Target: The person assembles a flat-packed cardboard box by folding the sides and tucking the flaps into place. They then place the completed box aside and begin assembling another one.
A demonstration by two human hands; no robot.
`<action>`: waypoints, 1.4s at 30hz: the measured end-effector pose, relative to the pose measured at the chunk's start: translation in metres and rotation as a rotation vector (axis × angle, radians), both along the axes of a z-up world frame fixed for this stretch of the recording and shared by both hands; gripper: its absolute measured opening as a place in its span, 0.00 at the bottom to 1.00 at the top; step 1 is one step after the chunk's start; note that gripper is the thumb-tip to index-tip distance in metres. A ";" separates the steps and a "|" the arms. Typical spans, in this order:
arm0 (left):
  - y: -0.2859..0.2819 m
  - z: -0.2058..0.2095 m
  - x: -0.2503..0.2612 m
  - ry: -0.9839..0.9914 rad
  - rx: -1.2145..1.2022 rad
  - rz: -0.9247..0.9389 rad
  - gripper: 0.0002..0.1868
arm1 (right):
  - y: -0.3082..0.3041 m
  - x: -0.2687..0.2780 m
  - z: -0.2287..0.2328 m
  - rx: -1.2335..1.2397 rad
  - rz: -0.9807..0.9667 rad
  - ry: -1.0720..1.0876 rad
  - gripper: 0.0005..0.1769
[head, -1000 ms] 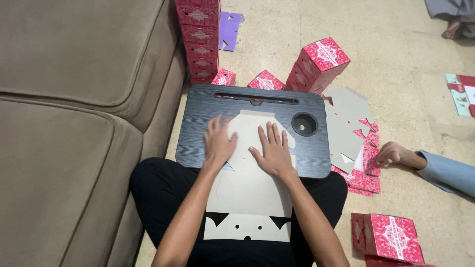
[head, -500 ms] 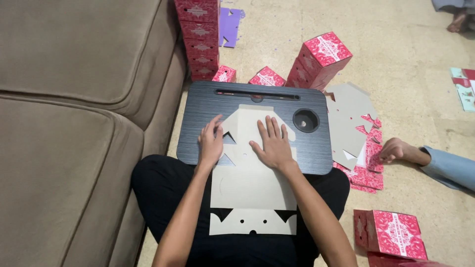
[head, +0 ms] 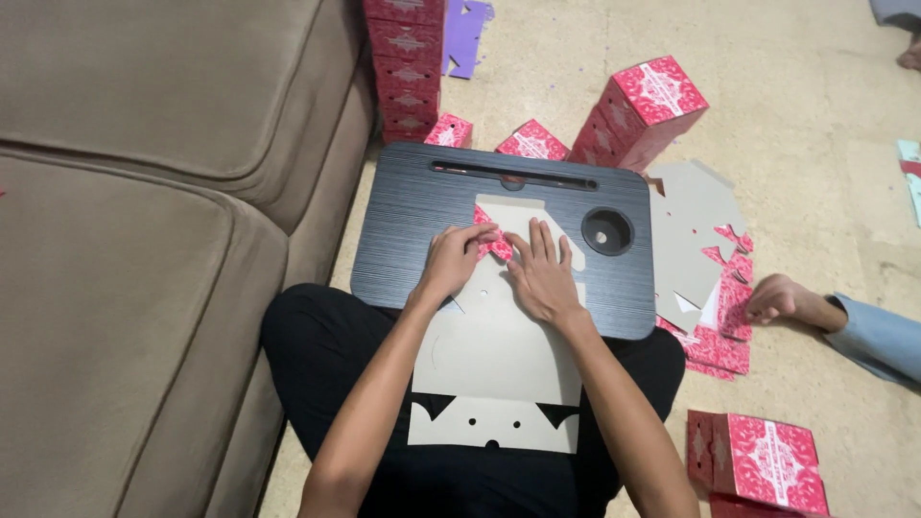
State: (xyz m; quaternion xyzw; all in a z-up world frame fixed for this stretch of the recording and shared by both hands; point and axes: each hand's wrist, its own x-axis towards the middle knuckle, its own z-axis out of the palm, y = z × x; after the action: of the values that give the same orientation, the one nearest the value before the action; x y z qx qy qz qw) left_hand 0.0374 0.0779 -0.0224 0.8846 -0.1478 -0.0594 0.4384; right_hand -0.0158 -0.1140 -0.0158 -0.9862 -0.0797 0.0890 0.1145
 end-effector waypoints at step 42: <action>0.019 -0.014 0.041 -0.139 0.556 -0.221 0.38 | 0.009 -0.003 0.012 0.033 -0.074 -0.044 0.30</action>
State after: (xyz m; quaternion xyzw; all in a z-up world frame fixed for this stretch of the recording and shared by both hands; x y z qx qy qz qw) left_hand 0.0785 0.0968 -0.0364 0.9512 -0.2506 -0.0844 0.1591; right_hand -0.0186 -0.1046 -0.0038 -0.9882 -0.0473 0.0617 0.1322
